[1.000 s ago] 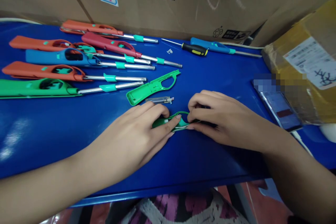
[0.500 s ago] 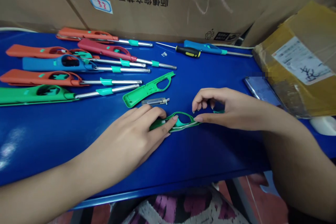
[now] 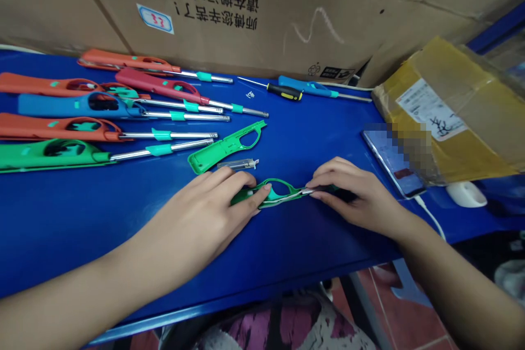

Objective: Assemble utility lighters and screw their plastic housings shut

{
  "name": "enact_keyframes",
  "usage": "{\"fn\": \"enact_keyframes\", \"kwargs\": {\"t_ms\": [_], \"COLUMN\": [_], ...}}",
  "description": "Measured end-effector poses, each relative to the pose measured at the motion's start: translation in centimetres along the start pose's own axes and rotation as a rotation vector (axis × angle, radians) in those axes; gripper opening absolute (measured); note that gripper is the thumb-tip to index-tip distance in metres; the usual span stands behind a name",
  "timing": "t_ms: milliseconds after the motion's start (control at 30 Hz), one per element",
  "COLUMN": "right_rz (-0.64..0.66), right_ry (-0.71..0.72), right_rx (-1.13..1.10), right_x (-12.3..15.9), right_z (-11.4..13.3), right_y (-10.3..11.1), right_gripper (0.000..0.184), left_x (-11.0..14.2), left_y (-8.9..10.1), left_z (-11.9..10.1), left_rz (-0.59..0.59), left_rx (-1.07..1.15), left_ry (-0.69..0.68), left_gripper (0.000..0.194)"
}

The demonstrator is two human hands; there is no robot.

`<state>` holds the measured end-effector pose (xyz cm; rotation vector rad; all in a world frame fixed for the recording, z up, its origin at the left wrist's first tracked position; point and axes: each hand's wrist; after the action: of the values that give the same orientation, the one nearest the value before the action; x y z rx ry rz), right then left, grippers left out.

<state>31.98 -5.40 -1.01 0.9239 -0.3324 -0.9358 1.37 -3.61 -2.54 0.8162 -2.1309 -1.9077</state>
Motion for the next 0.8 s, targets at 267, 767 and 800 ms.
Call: {"fn": "enact_keyframes", "kwargs": {"t_ms": [267,767,800], "right_rz": [-0.143,-0.086,-0.087], "right_ry": [0.119,0.209,0.21], "right_rx": [0.034,0.063,0.066], "right_x": [0.4,0.8,0.9], "right_z": [-0.3,0.0,0.0], "right_y": [-1.4,-1.3,-1.4], "right_gripper": [0.018,0.024,0.024], "left_x": [-0.2,-0.3,-0.3], "left_y": [-0.3,0.1,0.0], "left_z": [0.4,0.7,0.7], "left_rz": [-0.027,-0.03,-0.029], "left_rx": [0.07,0.039,0.039], "left_ry": [-0.027,-0.072,-0.071], "left_gripper": [0.034,0.035,0.035]}}
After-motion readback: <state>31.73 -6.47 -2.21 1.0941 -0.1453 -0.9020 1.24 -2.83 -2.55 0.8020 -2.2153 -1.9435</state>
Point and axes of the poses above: each hand's wrist, its own x-axis away from the middle knuckle, its own y-axis out of the back of the hand, z = x × y, and after that the axes turned 3 degrees about z, right-handed
